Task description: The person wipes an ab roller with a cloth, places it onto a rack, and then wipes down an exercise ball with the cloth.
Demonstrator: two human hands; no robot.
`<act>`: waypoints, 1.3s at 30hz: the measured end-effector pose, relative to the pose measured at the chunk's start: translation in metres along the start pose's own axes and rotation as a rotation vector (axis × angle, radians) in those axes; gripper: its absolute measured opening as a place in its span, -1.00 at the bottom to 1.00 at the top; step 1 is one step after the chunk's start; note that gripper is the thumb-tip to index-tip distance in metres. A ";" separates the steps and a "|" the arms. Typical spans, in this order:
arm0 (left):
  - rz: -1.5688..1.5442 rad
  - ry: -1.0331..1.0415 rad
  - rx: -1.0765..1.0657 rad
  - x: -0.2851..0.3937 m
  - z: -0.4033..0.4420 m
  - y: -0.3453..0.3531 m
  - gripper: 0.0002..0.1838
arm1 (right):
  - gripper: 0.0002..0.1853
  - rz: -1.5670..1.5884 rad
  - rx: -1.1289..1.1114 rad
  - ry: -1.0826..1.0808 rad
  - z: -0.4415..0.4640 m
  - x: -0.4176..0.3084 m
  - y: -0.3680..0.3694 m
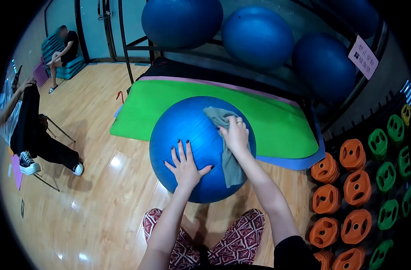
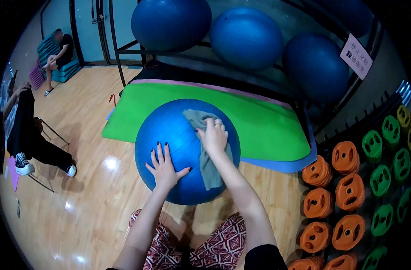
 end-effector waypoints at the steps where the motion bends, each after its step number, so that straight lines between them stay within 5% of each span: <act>1: -0.014 -0.004 0.003 -0.001 0.000 -0.001 0.25 | -0.56 -0.007 0.010 -0.080 -0.009 -0.018 -0.005; 8: 0.001 0.013 -0.008 -0.001 -0.002 0.005 0.23 | -0.56 0.041 -0.057 -0.368 -0.042 -0.067 -0.013; 18: -0.008 0.078 0.040 0.027 -0.023 0.004 0.23 | -0.57 -0.040 0.029 0.260 0.036 0.051 0.000; 28: 0.006 0.085 0.020 0.025 -0.043 0.002 0.22 | -0.60 0.068 -0.079 -0.243 -0.033 -0.033 -0.030; 35: 0.004 0.065 0.012 0.012 -0.056 -0.001 0.23 | -0.58 -0.001 0.040 0.131 0.021 0.064 -0.010; 39: -0.007 0.052 0.050 0.010 -0.054 0.000 0.18 | -0.55 0.041 0.024 0.058 0.000 0.033 -0.010</act>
Point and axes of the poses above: each hand's wrist, its own z-axis towards the middle knuckle, its own y-axis out of the palm, x = y × z, the point moved 10 cm from there along z, towards the middle knuckle, and after that the axes turned 2 degrees about x, right-handed, at the moved point
